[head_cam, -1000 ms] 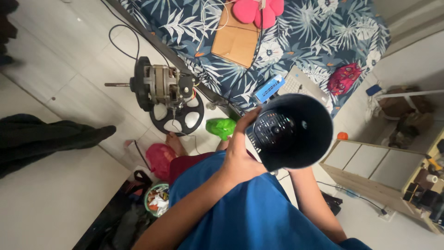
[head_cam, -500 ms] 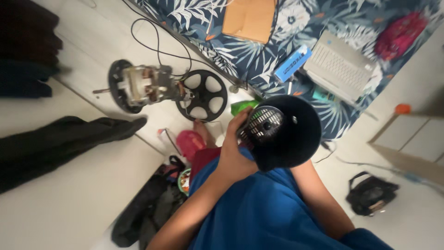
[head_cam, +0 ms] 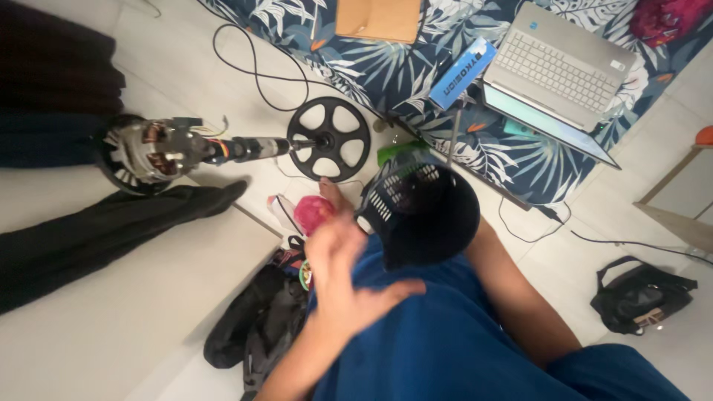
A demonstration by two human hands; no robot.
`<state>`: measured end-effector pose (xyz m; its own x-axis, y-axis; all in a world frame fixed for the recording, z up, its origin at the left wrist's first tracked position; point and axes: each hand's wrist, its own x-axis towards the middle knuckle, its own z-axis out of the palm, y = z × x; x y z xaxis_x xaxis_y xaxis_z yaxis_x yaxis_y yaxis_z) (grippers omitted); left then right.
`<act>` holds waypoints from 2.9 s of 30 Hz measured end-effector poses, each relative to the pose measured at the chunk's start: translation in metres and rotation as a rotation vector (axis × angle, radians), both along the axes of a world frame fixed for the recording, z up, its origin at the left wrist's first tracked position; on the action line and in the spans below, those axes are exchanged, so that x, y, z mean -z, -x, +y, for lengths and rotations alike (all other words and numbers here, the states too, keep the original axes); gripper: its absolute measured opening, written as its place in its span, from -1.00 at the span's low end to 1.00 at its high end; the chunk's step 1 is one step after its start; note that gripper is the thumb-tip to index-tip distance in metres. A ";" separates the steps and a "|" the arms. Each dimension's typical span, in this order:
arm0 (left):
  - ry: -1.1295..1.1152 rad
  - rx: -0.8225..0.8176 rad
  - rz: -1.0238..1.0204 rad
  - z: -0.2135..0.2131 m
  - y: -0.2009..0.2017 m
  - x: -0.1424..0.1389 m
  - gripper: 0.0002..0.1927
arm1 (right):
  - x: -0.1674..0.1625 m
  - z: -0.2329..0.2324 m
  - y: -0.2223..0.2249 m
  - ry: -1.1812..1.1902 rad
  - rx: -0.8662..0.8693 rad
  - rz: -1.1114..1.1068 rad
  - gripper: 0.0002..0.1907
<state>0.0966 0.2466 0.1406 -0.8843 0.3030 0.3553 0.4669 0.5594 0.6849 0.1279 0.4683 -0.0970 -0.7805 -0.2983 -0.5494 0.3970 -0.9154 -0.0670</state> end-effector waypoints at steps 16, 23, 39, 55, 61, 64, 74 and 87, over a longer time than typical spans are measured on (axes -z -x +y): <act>0.143 0.388 -0.900 0.053 0.038 -0.009 -0.13 | -0.035 0.021 -0.005 -0.401 -0.184 0.315 -0.23; 0.159 0.320 -1.021 0.029 0.035 0.030 -0.17 | -0.005 -0.010 -0.004 -0.291 -0.309 0.254 -0.14; 0.047 0.253 -0.949 -0.020 0.055 0.089 -0.45 | 0.061 -0.050 0.013 -0.402 -0.488 0.184 -0.17; 0.154 0.251 -1.035 -0.054 0.088 0.072 -0.22 | 0.033 -0.091 0.031 -0.175 -0.295 0.179 -0.22; 0.217 0.126 -0.809 -0.066 0.084 0.033 -0.16 | 0.012 -0.103 0.031 -0.279 -0.212 0.058 -0.42; 0.196 0.012 -0.697 -0.100 0.067 -0.015 -0.28 | 0.002 -0.114 0.044 -0.474 -0.143 0.029 -0.60; -0.377 -0.799 -0.152 -0.257 0.094 0.018 -0.72 | -0.034 -0.196 0.098 -0.798 0.091 -0.026 -0.61; -0.406 -0.567 -0.344 -0.257 0.135 0.096 -0.63 | -0.129 -0.260 0.139 -1.208 -0.034 0.181 -0.34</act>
